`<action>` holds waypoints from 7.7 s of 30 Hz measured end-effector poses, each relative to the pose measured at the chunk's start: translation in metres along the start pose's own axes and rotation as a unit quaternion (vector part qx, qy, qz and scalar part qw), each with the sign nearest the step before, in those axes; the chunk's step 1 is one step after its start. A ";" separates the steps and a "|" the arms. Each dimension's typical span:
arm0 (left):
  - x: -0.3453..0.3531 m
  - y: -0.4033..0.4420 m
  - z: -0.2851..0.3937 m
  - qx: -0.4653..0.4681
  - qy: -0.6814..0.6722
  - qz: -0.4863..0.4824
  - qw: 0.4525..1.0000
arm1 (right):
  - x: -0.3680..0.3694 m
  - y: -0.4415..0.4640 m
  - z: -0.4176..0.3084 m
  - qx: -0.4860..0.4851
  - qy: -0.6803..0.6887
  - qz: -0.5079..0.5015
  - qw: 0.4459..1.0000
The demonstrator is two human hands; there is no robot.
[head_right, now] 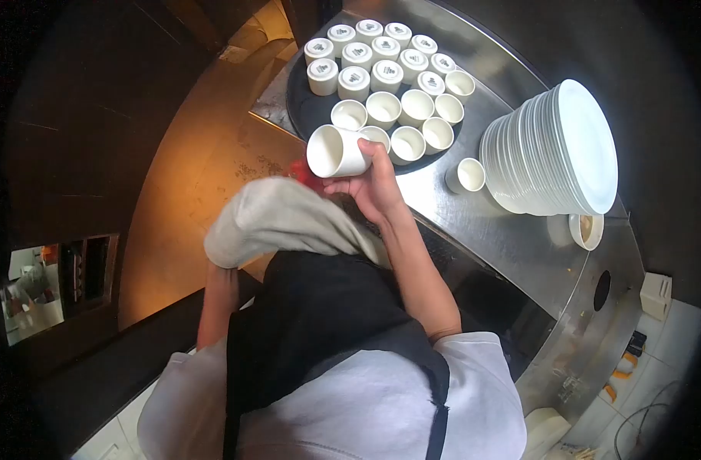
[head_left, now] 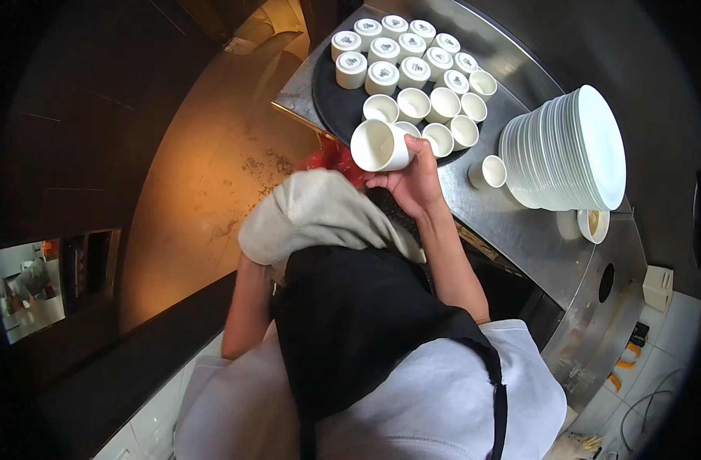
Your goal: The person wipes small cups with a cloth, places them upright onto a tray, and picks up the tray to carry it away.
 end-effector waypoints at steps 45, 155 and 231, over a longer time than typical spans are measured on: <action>0.054 0.044 0.008 0.075 0.132 -0.165 0.975 | 0.017 -0.005 0.013 -0.170 -0.236 -0.013 0.957; 0.134 0.289 0.101 0.197 0.675 -0.188 0.685 | -0.007 -0.035 -0.095 -0.191 -0.466 0.285 0.816; 0.027 0.167 0.126 -0.122 -0.339 -0.262 0.896 | 0.142 0.031 -0.083 -0.481 -0.397 -0.031 0.781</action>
Point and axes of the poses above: each hand's wrist, its own y-axis towards the middle knuckle, its own x-axis out of the palm, z = x × y, the point moved 10 cm from there along y, towards the middle knuckle, and after that the axes turned 6 degrees about y, right-handed, at the moved point
